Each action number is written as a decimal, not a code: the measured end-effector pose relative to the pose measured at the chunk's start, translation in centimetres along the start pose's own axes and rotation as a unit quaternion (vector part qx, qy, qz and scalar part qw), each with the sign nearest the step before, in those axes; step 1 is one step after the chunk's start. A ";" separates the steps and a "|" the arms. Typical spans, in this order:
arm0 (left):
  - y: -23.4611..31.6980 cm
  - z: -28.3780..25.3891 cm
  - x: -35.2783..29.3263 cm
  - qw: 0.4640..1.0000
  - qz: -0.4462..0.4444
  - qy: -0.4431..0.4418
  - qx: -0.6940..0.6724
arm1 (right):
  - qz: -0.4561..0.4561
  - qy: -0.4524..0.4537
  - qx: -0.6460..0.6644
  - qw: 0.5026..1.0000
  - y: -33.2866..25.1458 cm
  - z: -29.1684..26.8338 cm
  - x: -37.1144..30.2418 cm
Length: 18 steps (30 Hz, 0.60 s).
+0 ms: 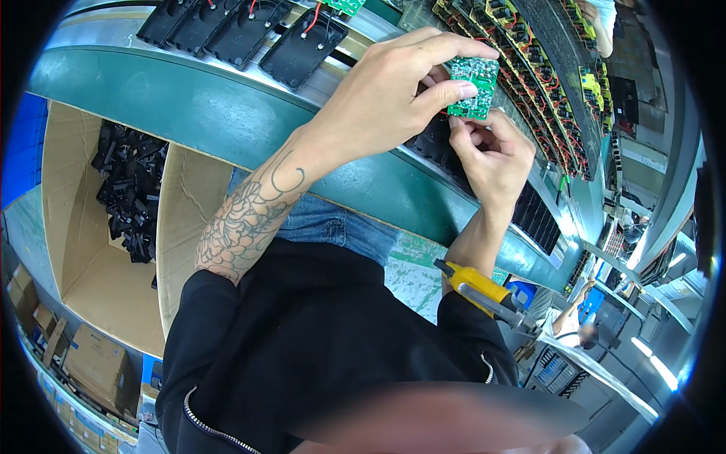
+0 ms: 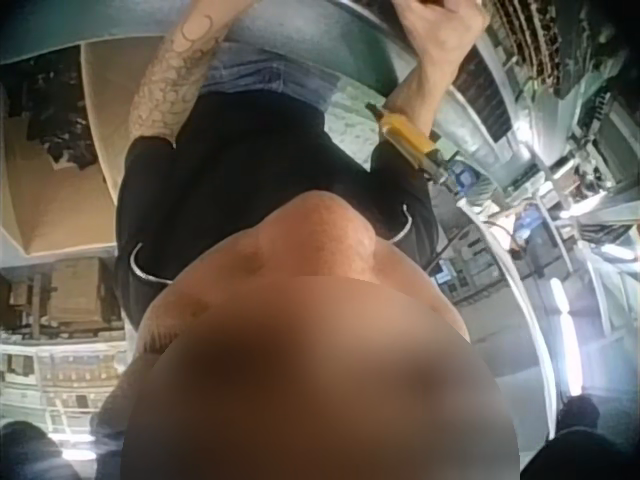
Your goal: Assembling circuit boards into black component housings and securing them using an electric screwdriver.
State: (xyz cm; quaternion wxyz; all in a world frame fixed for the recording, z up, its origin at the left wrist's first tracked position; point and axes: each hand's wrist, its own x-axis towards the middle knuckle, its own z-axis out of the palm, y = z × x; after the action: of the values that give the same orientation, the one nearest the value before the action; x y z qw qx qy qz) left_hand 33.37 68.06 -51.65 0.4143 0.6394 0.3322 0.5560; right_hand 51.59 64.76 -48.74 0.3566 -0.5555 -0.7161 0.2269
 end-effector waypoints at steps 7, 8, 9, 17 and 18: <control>0.2 0.0 -0.1 1.000 0.004 0.001 0.018 | 0.000 -0.015 0.058 0.998 0.7 -0.1 -0.3; 0.1 0.1 -0.1 1.000 0.007 0.007 0.015 | 0.008 -0.014 0.056 0.998 0.7 -0.1 -0.2; 0.0 0.1 -0.1 1.000 0.011 0.013 0.012 | 0.016 -0.013 0.055 0.998 0.6 -0.1 -0.2; -0.2 0.2 -0.1 0.999 0.022 0.032 0.013 | 0.062 0.002 0.079 0.995 0.0 0.1 -0.1; -0.2 0.2 -0.1 0.999 0.021 0.031 0.016 | 0.063 0.005 0.075 0.995 0.0 0.1 0.0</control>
State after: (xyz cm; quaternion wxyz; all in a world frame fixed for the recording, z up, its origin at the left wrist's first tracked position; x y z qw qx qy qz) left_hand 33.58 68.05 -51.85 0.3818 0.6355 0.3400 0.5786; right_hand 51.53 64.75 -48.79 0.3857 -0.5720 -0.6592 0.2992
